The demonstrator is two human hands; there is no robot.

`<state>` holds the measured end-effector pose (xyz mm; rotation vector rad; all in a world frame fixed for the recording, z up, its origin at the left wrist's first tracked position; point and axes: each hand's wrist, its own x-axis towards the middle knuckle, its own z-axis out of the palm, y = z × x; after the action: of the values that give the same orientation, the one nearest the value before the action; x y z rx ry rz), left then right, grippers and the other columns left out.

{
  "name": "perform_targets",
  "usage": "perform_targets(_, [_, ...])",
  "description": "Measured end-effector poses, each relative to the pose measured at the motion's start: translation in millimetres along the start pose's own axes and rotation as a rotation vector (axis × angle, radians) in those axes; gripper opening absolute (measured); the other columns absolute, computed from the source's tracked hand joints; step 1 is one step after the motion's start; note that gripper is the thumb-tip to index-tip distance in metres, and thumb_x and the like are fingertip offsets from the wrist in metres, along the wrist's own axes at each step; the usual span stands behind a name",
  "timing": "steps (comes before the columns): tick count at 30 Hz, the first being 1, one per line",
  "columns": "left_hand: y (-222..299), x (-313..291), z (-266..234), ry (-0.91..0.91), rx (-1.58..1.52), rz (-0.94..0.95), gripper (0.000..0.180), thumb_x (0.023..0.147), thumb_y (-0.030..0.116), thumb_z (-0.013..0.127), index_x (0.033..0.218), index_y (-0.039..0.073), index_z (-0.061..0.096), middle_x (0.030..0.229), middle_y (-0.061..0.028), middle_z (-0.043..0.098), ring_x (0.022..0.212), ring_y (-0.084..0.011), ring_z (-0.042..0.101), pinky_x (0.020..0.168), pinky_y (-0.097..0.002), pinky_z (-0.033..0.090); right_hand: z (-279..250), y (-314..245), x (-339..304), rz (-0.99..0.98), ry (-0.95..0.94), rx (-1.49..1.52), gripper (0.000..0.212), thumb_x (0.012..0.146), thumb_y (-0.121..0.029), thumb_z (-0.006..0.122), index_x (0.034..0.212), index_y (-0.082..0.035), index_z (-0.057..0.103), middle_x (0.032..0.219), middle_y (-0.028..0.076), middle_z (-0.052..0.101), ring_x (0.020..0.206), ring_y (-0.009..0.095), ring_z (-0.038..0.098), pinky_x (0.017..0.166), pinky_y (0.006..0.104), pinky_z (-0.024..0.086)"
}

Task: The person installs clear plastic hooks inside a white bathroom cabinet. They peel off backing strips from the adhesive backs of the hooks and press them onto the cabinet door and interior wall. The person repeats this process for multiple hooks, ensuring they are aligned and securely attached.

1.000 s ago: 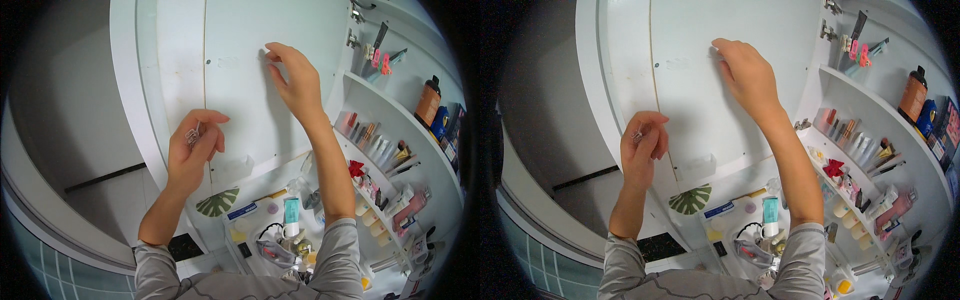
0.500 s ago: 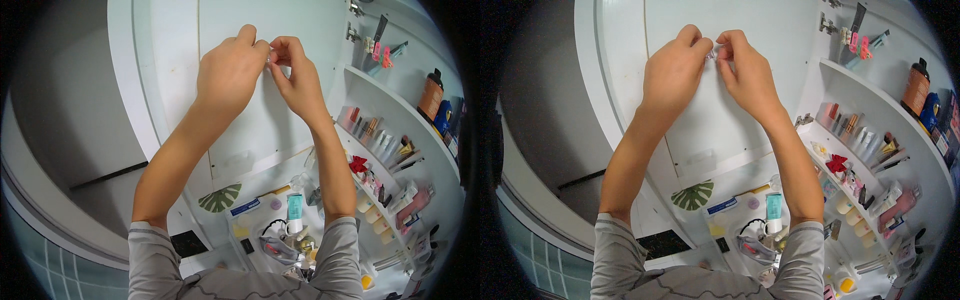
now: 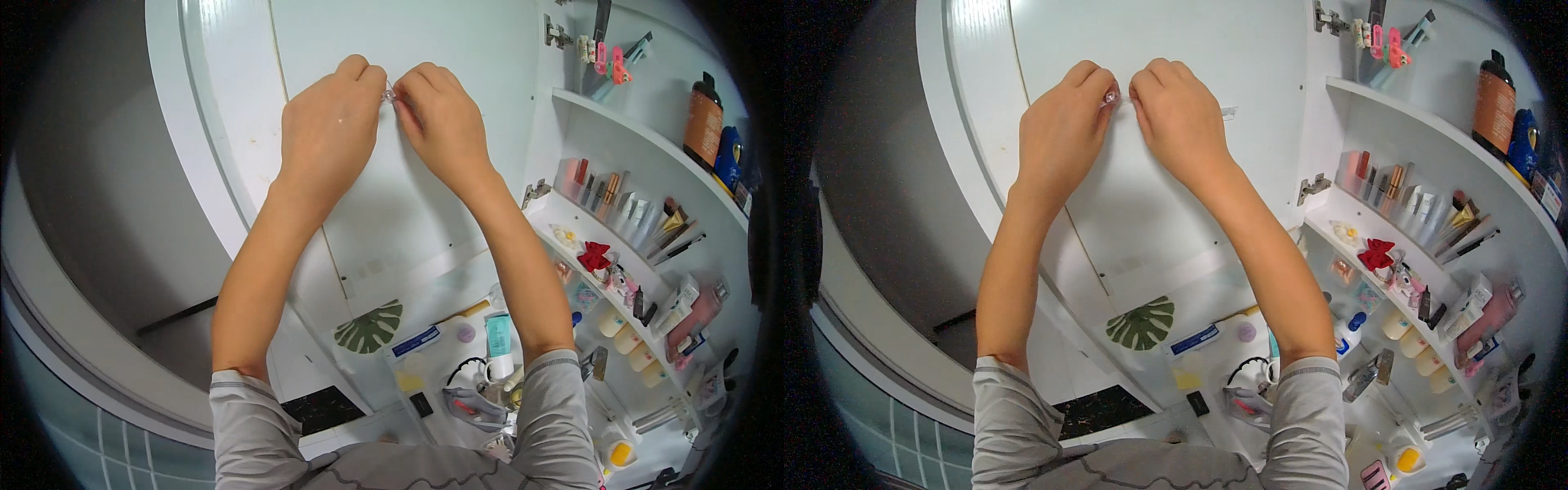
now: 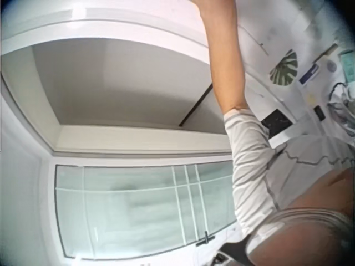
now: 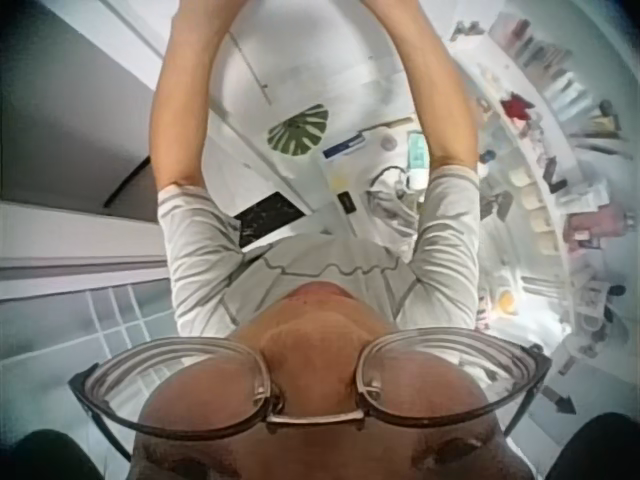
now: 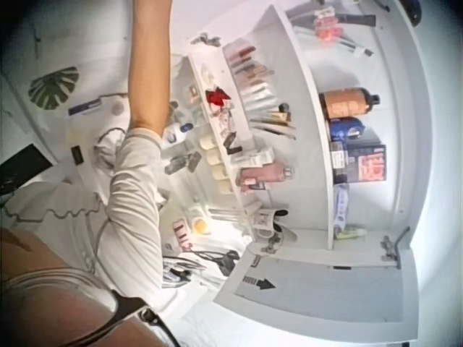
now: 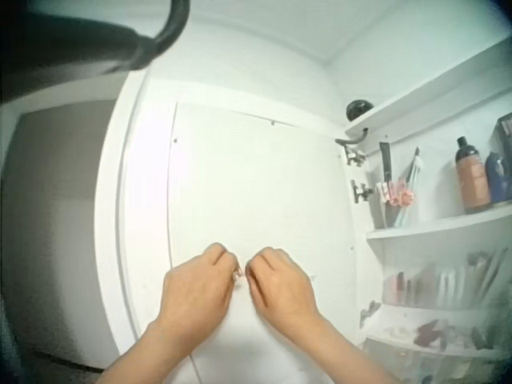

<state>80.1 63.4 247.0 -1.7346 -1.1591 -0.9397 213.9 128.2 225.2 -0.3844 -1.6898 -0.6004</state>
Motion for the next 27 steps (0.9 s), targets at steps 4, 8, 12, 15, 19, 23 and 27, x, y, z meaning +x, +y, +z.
perform_targets(4, [0,1,-5,-0.001,-0.064,0.006,0.012,0.082,0.006,0.057,0.094,0.01,0.058,0.089,-0.0031,0.058,0.072,-0.026,0.058,0.06,-0.0352,0.045,2,-2,-5,0.005,0.018,-0.004,0.007,0.079,-0.001,0.057,0.083,-0.004,0.053,0.081,0.008,0.056,0.075,0.026,0.054,0.062,0.037,0.046])
perform_targets(8, [-5,5,-2,-0.02,-0.053,0.04,0.016,0.081,0.006,0.058,0.096,0.012,0.06,0.089,-0.0026,0.059,0.072,-0.0247,0.059,0.06,-0.0346,0.046,-2,-14,-6,0.163,0.004,0.161,0.005,0.083,-0.001,0.054,0.085,-0.003,0.05,0.076,0.011,0.056,0.07,0.028,0.054,0.059,0.0373,0.044])
perform_targets(12, [-4,8,1,-0.025,-0.067,0.044,0.01,0.078,0.004,0.058,0.087,0.009,0.061,0.087,-0.0037,0.059,0.07,-0.0252,0.059,0.058,-0.0347,0.046,-3,-15,-7,0.347,-0.021,0.364,0.005,0.086,-0.002,0.052,0.084,-0.001,0.048,0.071,0.013,0.056,0.061,0.028,0.054,0.056,0.0362,0.043])
perform_targets(15, [-4,8,3,0.001,-0.071,0.062,0.007,0.075,0.002,0.058,0.08,0.006,0.061,0.084,-0.0061,0.058,0.067,-0.0262,0.058,0.055,-0.0358,0.045,-5,-20,-11,0.407,-0.048,0.552,0.004,0.086,-0.002,0.052,0.085,0.0,0.048,0.069,0.013,0.056,0.059,0.026,0.054,0.055,0.0342,0.043])
perform_targets(19, [-7,5,-5,-0.03,-0.117,0.055,0.005,0.078,0.005,0.057,0.08,0.006,0.061,0.086,-0.0054,0.058,0.069,-0.0258,0.058,0.057,-0.0362,0.046,-10,-39,-16,0.377,-0.022,0.591,0.004,0.085,-0.001,0.052,0.086,0.0,0.049,0.068,0.012,0.056,0.061,0.022,0.055,0.057,0.031,0.044])
perform_targets(23, [-7,7,-12,-0.087,-0.125,0.088,0.006,0.081,0.008,0.055,0.081,0.006,0.06,0.086,-0.0051,0.059,0.07,-0.026,0.058,0.058,-0.0369,0.046,-24,-36,-21,0.457,-0.052,0.621,0.003,0.085,-0.001,0.053,0.085,0.0,0.05,0.07,0.009,0.058,0.064,0.018,0.055,0.062,0.0284,0.046])
perform_targets(27, [-14,10,-26,-0.237,-0.196,0.099,0.004,0.081,0.007,0.056,0.085,0.005,0.057,0.082,-0.0078,0.059,0.075,-0.0284,0.057,0.065,-0.0368,0.044,-30,-38,-25,0.463,-0.07,0.687,0.003,0.085,0.0,0.054,0.085,0.001,0.051,0.073,0.006,0.058,0.068,0.015,0.055,0.067,0.0264,0.047])
